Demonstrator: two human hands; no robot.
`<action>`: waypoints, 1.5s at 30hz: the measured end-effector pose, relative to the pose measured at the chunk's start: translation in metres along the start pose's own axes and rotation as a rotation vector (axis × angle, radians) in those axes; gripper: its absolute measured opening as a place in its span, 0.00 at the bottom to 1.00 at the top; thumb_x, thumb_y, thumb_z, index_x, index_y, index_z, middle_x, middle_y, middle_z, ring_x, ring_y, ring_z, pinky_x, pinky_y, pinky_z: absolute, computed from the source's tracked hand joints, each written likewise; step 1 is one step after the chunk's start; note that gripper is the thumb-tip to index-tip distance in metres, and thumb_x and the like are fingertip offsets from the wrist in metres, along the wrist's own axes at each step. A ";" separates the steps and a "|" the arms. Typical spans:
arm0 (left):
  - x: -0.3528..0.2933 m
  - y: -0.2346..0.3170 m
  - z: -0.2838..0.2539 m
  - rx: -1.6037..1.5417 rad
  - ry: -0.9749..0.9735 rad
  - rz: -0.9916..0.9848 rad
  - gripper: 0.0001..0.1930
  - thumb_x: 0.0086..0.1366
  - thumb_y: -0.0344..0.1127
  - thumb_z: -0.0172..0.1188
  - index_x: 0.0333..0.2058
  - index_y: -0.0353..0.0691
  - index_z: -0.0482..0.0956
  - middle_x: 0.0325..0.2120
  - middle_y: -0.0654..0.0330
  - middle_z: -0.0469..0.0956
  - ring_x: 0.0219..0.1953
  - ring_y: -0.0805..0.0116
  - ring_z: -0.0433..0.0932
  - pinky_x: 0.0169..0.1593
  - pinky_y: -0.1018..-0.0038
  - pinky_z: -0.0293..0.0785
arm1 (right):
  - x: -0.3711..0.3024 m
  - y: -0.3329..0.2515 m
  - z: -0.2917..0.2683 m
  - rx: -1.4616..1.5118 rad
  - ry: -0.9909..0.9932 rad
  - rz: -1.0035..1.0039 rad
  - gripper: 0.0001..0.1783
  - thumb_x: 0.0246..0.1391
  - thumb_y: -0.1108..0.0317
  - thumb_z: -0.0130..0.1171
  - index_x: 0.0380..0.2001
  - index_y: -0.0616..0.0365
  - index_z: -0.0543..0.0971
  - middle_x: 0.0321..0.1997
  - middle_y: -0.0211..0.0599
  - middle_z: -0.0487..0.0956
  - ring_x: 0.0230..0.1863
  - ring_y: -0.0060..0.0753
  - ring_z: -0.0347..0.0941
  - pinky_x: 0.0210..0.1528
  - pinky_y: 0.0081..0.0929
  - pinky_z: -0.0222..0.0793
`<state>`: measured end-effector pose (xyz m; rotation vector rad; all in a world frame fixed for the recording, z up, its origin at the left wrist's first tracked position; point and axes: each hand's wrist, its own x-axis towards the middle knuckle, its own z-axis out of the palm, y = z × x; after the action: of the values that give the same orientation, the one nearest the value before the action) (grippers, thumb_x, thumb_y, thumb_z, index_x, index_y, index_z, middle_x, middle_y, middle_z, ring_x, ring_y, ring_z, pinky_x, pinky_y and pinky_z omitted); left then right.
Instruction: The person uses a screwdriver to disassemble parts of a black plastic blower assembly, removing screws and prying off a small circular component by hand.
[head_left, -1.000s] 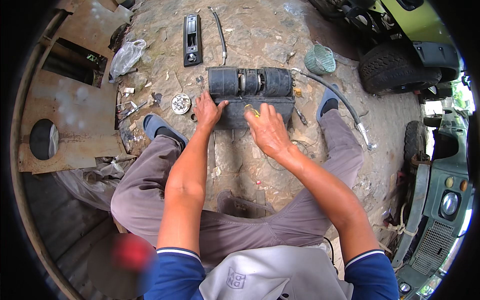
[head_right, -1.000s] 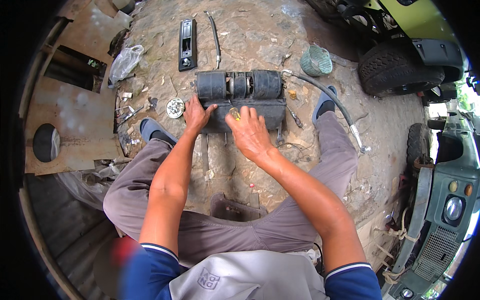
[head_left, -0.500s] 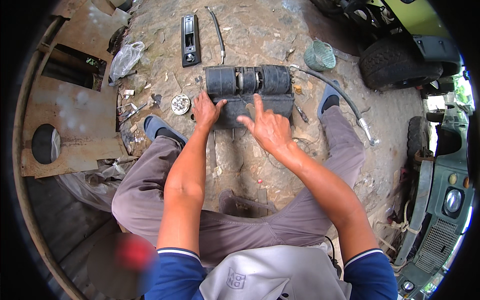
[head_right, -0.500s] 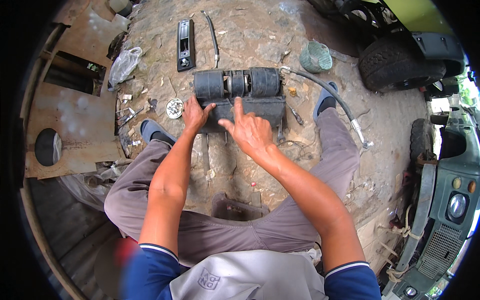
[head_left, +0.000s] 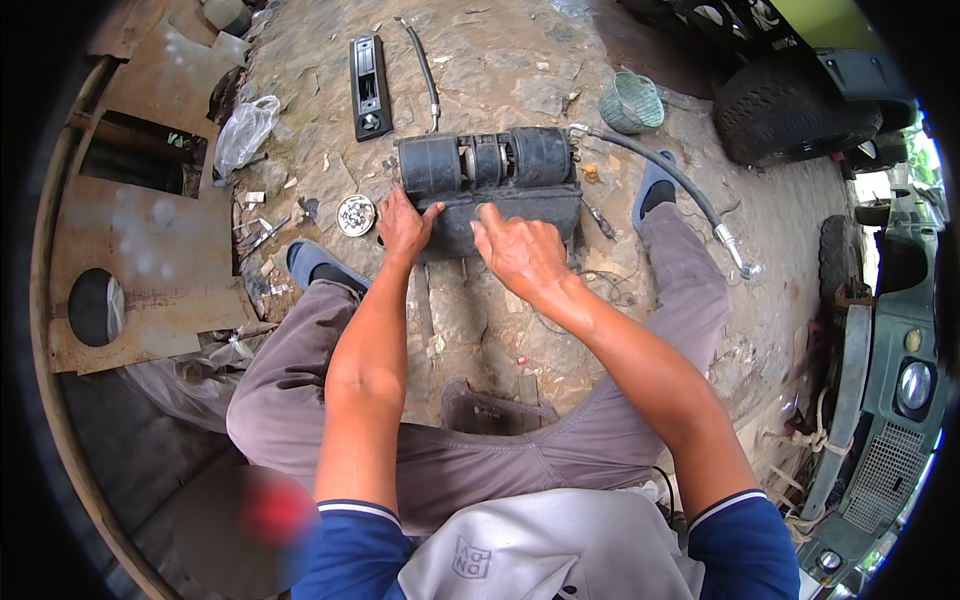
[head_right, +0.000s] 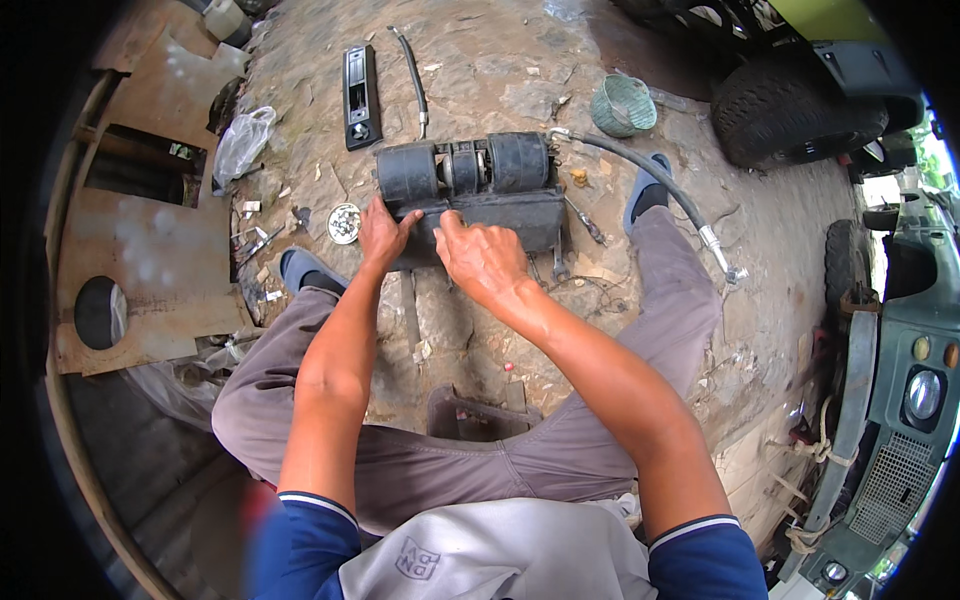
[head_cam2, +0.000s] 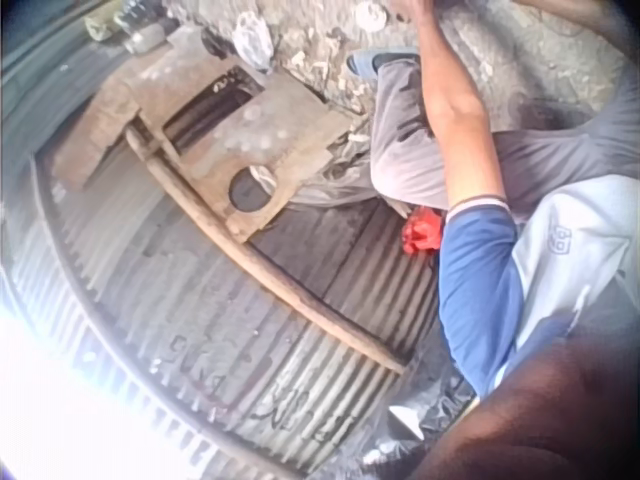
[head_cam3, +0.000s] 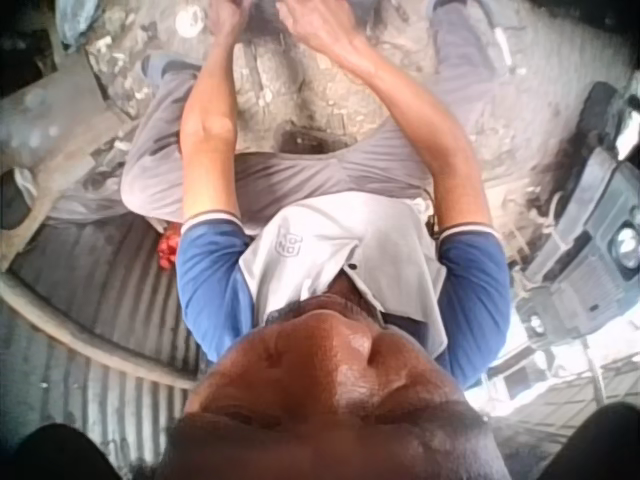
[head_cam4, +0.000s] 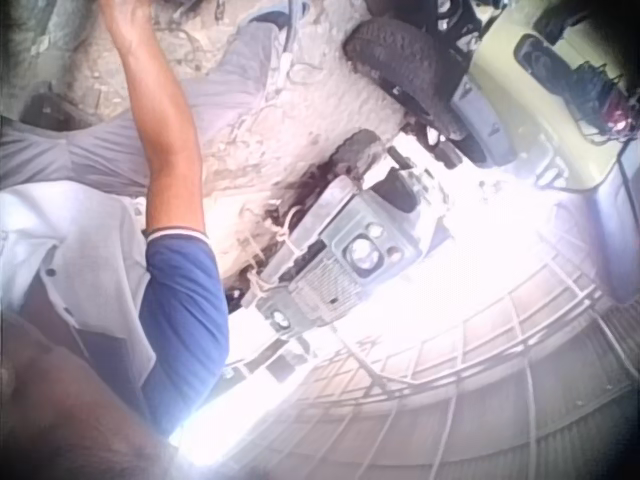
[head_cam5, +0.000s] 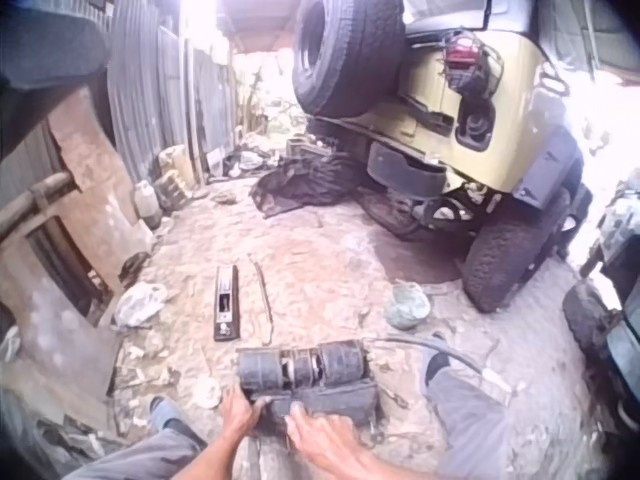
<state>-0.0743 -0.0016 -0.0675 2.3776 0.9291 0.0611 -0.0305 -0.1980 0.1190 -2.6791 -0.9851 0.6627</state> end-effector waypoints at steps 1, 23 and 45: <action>0.002 0.004 0.001 -0.006 0.005 0.014 0.44 0.56 0.58 0.74 0.61 0.33 0.68 0.59 0.47 0.74 0.64 0.44 0.68 0.61 0.46 0.67 | 0.002 0.011 0.007 -0.067 0.195 -0.164 0.20 0.64 0.56 0.62 0.51 0.56 0.73 0.37 0.55 0.79 0.38 0.59 0.81 0.35 0.51 0.78; 0.002 0.003 0.001 0.017 0.056 0.060 0.43 0.55 0.59 0.74 0.57 0.31 0.69 0.55 0.45 0.76 0.60 0.42 0.71 0.60 0.48 0.69 | 0.009 0.034 -0.002 -0.072 0.399 -0.306 0.20 0.65 0.55 0.60 0.49 0.59 0.73 0.37 0.57 0.80 0.36 0.66 0.82 0.38 0.56 0.78; 0.000 0.004 0.003 0.009 0.042 0.037 0.43 0.56 0.58 0.74 0.59 0.32 0.69 0.56 0.47 0.76 0.62 0.44 0.69 0.60 0.45 0.68 | 0.006 0.035 0.001 0.115 0.540 -0.325 0.22 0.65 0.56 0.60 0.54 0.58 0.72 0.35 0.58 0.79 0.35 0.66 0.81 0.36 0.56 0.78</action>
<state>-0.0709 -0.0052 -0.0682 2.4105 0.9071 0.1210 -0.0068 -0.2204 0.1043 -2.3197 -1.1331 -0.0692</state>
